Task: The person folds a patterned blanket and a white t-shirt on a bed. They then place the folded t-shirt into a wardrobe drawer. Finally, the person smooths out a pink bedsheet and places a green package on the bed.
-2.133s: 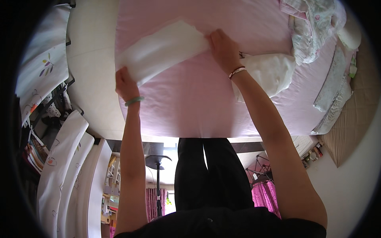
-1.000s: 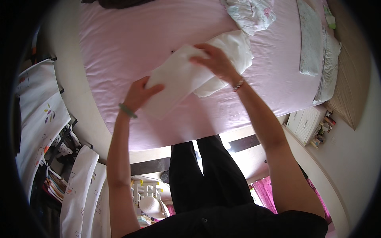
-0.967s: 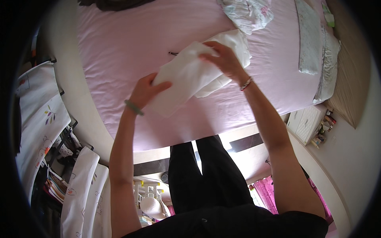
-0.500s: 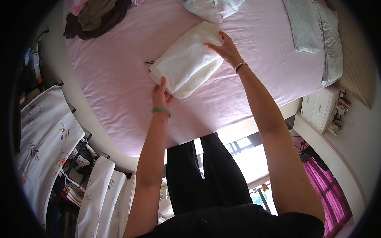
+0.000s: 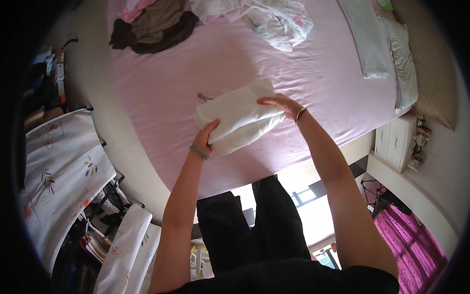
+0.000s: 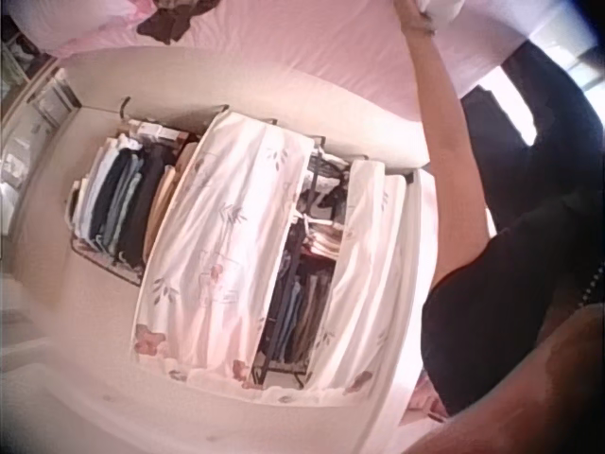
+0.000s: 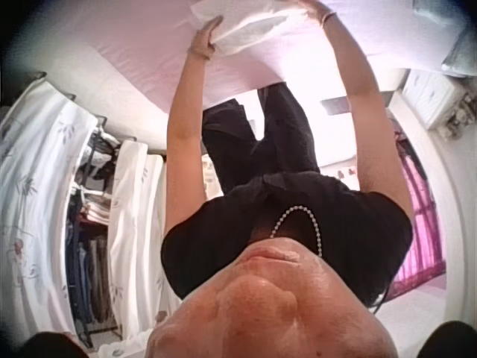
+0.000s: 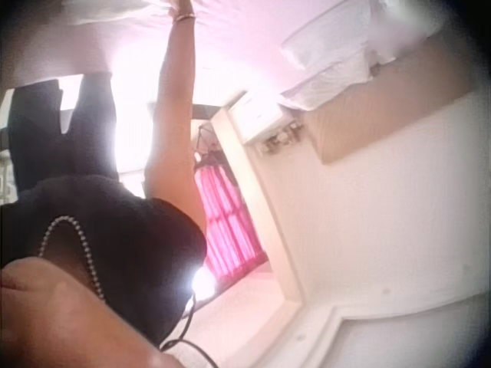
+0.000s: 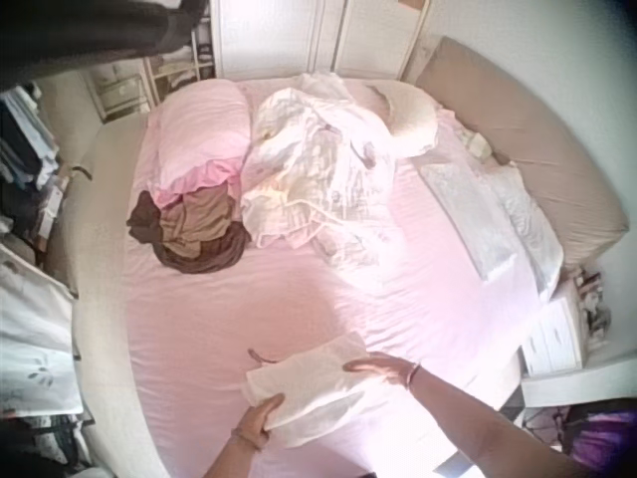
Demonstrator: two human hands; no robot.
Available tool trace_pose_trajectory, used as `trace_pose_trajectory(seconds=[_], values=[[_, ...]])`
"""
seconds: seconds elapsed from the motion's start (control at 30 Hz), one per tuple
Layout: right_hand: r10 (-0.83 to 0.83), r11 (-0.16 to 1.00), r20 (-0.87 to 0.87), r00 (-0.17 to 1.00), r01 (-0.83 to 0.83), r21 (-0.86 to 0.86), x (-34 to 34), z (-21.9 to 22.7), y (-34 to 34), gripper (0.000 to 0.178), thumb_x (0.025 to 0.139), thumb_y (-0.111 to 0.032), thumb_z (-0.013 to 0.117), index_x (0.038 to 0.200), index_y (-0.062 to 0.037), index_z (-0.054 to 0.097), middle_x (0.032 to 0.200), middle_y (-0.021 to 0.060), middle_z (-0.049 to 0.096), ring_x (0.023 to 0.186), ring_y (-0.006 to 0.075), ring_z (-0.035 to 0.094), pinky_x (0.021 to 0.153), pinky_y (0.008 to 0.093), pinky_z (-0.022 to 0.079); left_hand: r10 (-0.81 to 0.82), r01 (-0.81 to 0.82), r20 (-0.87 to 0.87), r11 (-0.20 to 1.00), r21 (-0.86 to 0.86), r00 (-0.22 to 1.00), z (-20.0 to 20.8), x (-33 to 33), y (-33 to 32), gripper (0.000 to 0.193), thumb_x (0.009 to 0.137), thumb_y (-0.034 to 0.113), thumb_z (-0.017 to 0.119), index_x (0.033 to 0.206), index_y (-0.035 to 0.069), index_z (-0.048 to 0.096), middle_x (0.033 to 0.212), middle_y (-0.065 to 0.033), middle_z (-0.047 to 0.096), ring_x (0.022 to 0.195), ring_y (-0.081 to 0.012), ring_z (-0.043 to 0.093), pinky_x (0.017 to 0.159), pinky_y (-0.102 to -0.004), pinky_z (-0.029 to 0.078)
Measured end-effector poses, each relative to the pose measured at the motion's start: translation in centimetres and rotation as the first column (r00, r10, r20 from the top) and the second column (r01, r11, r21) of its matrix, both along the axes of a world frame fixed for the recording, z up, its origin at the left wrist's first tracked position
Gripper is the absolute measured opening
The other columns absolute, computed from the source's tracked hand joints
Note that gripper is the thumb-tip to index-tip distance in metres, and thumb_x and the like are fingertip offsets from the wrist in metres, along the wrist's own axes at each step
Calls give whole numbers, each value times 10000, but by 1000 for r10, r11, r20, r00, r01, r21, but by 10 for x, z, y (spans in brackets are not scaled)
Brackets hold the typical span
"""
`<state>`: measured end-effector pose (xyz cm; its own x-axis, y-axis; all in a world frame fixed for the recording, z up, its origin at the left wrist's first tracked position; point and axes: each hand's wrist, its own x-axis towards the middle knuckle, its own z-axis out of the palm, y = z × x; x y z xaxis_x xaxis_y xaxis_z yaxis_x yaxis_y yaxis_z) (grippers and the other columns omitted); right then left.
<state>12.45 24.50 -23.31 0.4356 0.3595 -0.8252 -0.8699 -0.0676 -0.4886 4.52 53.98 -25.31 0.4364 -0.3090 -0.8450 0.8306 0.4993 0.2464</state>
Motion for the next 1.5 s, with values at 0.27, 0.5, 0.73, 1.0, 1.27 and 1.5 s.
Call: trace_pose_trajectory(seconds=[0.27,0.5,0.73,1.0,1.27,1.5], values=[[-134,988,2,991,133,76,-81,93,212,487,826,-211,706,1220,17,531,1074,97,637,953,190,644,818,338,545,53,-46,89,996,-79,995,57,-79,212,544,792,293,734,1225,28,539,1079,-78,627,964,-201,618,810,-365,523],[-108,983,128,986,86,164,-114,184,395,462,842,-148,682,1241,11,514,1102,91,629,954,192,643,819,332,545,186,-179,207,982,-54,961,188,-119,395,459,821,229,707,1202,23,553,1086,-80,625,972,-202,615,828,-351,525],[-99,955,237,966,25,294,-73,258,491,468,848,-151,675,1251,11,498,1129,100,619,968,207,643,848,343,542,246,-218,309,968,-123,918,242,-92,493,475,857,248,690,1240,20,528,1157,-94,613,1052,-221,601,890,-374,521],[-199,933,389,900,53,356,20,337,511,478,844,-161,683,1253,12,507,1130,98,630,982,215,646,861,351,537,183,-137,425,981,-138,887,316,24,520,531,856,182,690,1313,39,462,1242,-99,569,1116,-234,573,946,-390,503],[-253,921,426,869,82,381,176,393,515,478,846,-153,671,1256,22,501,1152,115,617,1022,221,630,877,350,532,33,28,555,995,-101,831,366,214,537,508,884,201,639,1324,32,449,1255,-94,558,1130,-234,564,965,-387,486],[-295,890,408,864,93,446,318,426,539,516,851,-183,673,1272,41,475,1155,123,614,1012,226,635,878,337,533,53,15,565,993,-115,823,413,354,562,509,882,196,644,1324,33,448,1258,-104,557,1135,-239,562,967,-395,484]])
